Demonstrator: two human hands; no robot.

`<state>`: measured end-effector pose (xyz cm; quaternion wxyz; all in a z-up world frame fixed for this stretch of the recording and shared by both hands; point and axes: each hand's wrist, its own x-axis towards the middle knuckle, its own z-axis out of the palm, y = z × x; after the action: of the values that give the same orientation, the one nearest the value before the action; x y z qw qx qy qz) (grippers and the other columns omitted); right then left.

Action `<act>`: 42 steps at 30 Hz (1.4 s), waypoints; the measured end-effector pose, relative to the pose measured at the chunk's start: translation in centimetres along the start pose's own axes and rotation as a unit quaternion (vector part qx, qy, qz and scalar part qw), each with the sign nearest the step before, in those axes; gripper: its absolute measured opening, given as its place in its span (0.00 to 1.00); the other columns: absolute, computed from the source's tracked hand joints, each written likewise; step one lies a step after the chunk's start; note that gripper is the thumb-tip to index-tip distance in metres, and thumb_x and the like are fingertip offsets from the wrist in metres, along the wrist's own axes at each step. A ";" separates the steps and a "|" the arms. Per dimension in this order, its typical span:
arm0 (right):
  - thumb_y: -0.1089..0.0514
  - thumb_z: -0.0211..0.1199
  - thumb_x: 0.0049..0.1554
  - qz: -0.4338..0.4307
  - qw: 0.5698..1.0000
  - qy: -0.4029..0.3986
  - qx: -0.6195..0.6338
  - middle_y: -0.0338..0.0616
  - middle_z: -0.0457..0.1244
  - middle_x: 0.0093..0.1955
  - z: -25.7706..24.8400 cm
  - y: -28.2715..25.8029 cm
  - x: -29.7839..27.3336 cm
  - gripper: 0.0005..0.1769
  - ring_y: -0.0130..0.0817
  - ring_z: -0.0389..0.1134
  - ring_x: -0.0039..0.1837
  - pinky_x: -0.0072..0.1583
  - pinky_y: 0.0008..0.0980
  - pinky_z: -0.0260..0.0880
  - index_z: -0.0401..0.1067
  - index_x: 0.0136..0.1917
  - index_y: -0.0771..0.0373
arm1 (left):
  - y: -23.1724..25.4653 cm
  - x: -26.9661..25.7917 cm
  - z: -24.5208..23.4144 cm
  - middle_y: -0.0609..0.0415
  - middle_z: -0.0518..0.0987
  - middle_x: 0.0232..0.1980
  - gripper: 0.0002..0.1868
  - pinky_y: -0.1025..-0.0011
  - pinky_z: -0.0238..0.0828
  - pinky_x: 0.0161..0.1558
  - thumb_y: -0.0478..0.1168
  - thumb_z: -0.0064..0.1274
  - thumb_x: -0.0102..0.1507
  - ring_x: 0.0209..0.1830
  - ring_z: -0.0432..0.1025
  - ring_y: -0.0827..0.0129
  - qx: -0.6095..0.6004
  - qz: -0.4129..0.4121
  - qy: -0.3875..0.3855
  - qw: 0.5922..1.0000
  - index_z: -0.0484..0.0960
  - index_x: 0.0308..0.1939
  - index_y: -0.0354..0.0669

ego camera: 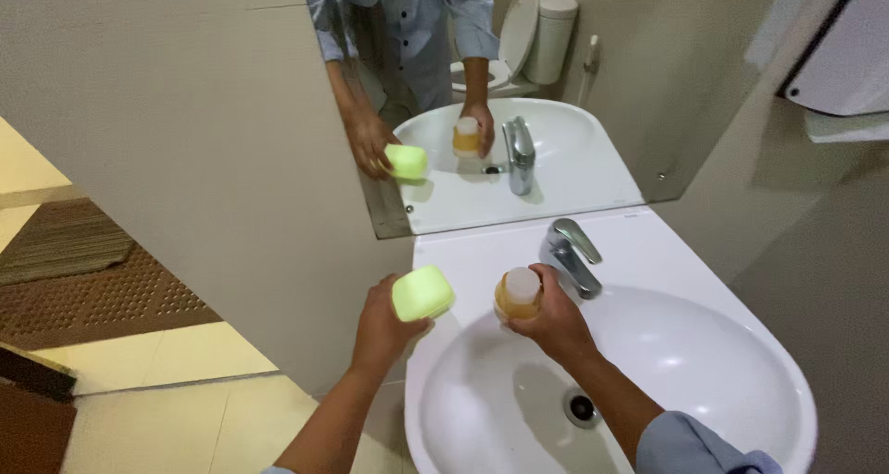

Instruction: The person cleans a bathroom toilet. They first move a soap bar and a small bottle from the toilet tank to the sink. They then fill a spray bottle with water from a bidet sprayer, pour some into a green cup, and use a pink brush to scrub the toilet tank and seat with the soapy water.

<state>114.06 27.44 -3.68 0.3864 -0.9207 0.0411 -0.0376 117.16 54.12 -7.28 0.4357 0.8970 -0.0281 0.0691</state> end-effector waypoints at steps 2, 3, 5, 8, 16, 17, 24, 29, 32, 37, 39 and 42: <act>0.53 0.79 0.42 0.021 1.000 -0.006 0.018 0.45 0.63 0.67 0.8 0.0 1.1 0.50 0.39 0.66 0.69 0.68 0.38 0.66 0.53 0.71 0.55 | -0.8 1.0 0.3 0.44 0.70 0.65 0.50 0.60 0.65 0.64 0.40 0.77 0.44 0.65 0.66 0.53 -0.009 -0.005 -0.001 1.000 0.67 0.67 0.40; 0.52 0.79 0.42 0.032 0.999 -0.009 0.027 0.44 0.64 0.66 1.3 -0.1 1.6 0.50 0.39 0.66 0.68 0.68 0.38 0.66 0.53 0.71 0.54 | -1.2 1.4 0.3 0.44 0.72 0.64 0.49 0.61 0.66 0.64 0.39 0.77 0.44 0.64 0.67 0.54 -0.014 -0.016 -0.006 1.000 0.68 0.67 0.41; 0.51 0.79 0.43 0.031 0.999 -0.015 0.015 0.44 0.64 0.66 2.0 -0.1 2.5 0.50 0.39 0.67 0.68 0.67 0.38 0.67 0.53 0.71 0.54 | -1.8 2.2 0.4 0.45 0.73 0.62 0.49 0.62 0.68 0.63 0.38 0.76 0.44 0.64 0.68 0.55 -0.036 -0.025 -0.009 0.999 0.68 0.67 0.41; 0.52 0.79 0.42 0.021 1.000 -0.018 0.006 0.44 0.65 0.65 3.2 0.1 3.8 0.51 0.39 0.67 0.68 0.66 0.37 0.68 0.53 0.71 0.54 | -2.7 3.1 0.6 0.46 0.74 0.63 0.48 0.62 0.68 0.63 0.38 0.75 0.44 0.64 0.69 0.56 -0.068 -0.033 -0.021 0.997 0.68 0.67 0.41; 0.55 0.78 0.41 -0.004 1.000 0.013 0.002 0.48 0.66 0.63 4.4 1.5 5.9 0.49 0.42 0.68 0.66 0.64 0.39 0.69 0.55 0.71 0.56 | -3.6 5.2 2.4 0.47 0.73 0.62 0.48 0.63 0.67 0.63 0.40 0.76 0.45 0.63 0.69 0.57 -0.053 -0.032 -0.026 0.998 0.68 0.66 0.43; 0.55 0.77 0.42 -0.006 1.000 0.018 0.005 0.49 0.66 0.63 4.5 1.5 6.0 0.49 0.43 0.69 0.65 0.64 0.39 0.69 0.55 0.71 0.56 | -3.5 5.4 2.6 0.47 0.74 0.62 0.47 0.63 0.67 0.63 0.40 0.76 0.45 0.63 0.69 0.56 -0.045 -0.029 -0.032 0.998 0.69 0.65 0.43; 0.55 0.77 0.40 -0.024 0.998 0.056 0.009 0.49 0.66 0.60 4.7 1.6 6.0 0.47 0.44 0.69 0.63 0.62 0.39 0.70 0.57 0.69 0.59 | -2.8 6.5 3.8 0.46 0.73 0.62 0.48 0.63 0.67 0.63 0.41 0.76 0.45 0.63 0.69 0.56 -0.033 -0.016 -0.054 0.998 0.67 0.66 0.44; 0.55 0.79 0.39 0.024 0.998 0.058 -0.024 0.49 0.66 0.60 4.6 1.7 6.2 0.48 0.45 0.69 0.63 0.62 0.41 0.69 0.58 0.68 0.58 | -2.8 6.8 4.9 0.45 0.70 0.66 0.54 0.63 0.65 0.66 0.41 0.77 0.45 0.67 0.66 0.55 -0.049 -0.018 -0.034 0.998 0.63 0.71 0.43; 0.53 0.80 0.38 0.033 0.997 0.058 -0.037 0.49 0.65 0.60 4.4 1.7 6.3 0.50 0.44 0.69 0.63 0.63 0.41 0.69 0.57 0.68 0.58 | -2.4 7.0 5.4 0.43 0.66 0.72 0.59 0.63 0.61 0.68 0.40 0.78 0.45 0.71 0.63 0.54 -0.088 -0.001 -0.031 0.996 0.57 0.74 0.41; 0.51 0.81 0.37 0.040 0.996 0.076 -0.007 0.50 0.66 0.59 5.0 1.9 6.5 0.48 0.47 0.69 0.63 0.63 0.42 0.69 0.60 0.67 0.59 | -1.0 7.1 5.3 0.39 0.58 0.77 0.67 0.62 0.57 0.70 0.39 0.78 0.45 0.75 0.58 0.51 -0.106 0.005 -0.047 0.993 0.45 0.78 0.38; 0.48 0.82 0.37 0.041 0.995 0.081 -0.038 0.51 0.67 0.59 5.2 2.1 6.9 0.52 0.48 0.67 0.64 0.64 0.43 0.67 0.59 0.68 0.59 | -0.5 6.8 4.9 0.42 0.60 0.76 0.69 0.64 0.58 0.72 0.40 0.77 0.44 0.77 0.58 0.54 -0.084 -0.026 -0.055 0.995 0.44 0.79 0.41; 0.47 0.84 0.34 0.047 0.994 0.087 -0.051 0.55 0.63 0.65 5.5 2.6 7.5 0.62 0.52 0.63 0.69 0.67 0.44 0.64 0.53 0.74 0.61 | -0.4 6.3 4.3 0.42 0.49 0.80 0.73 0.62 0.49 0.75 0.46 0.77 0.44 0.81 0.45 0.54 -0.032 -0.043 -0.069 0.996 0.39 0.80 0.40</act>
<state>121.92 28.77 -9.12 0.3355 -0.9293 0.1199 -0.0971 123.87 51.01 -9.28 0.4638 0.8856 -0.0212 -0.0124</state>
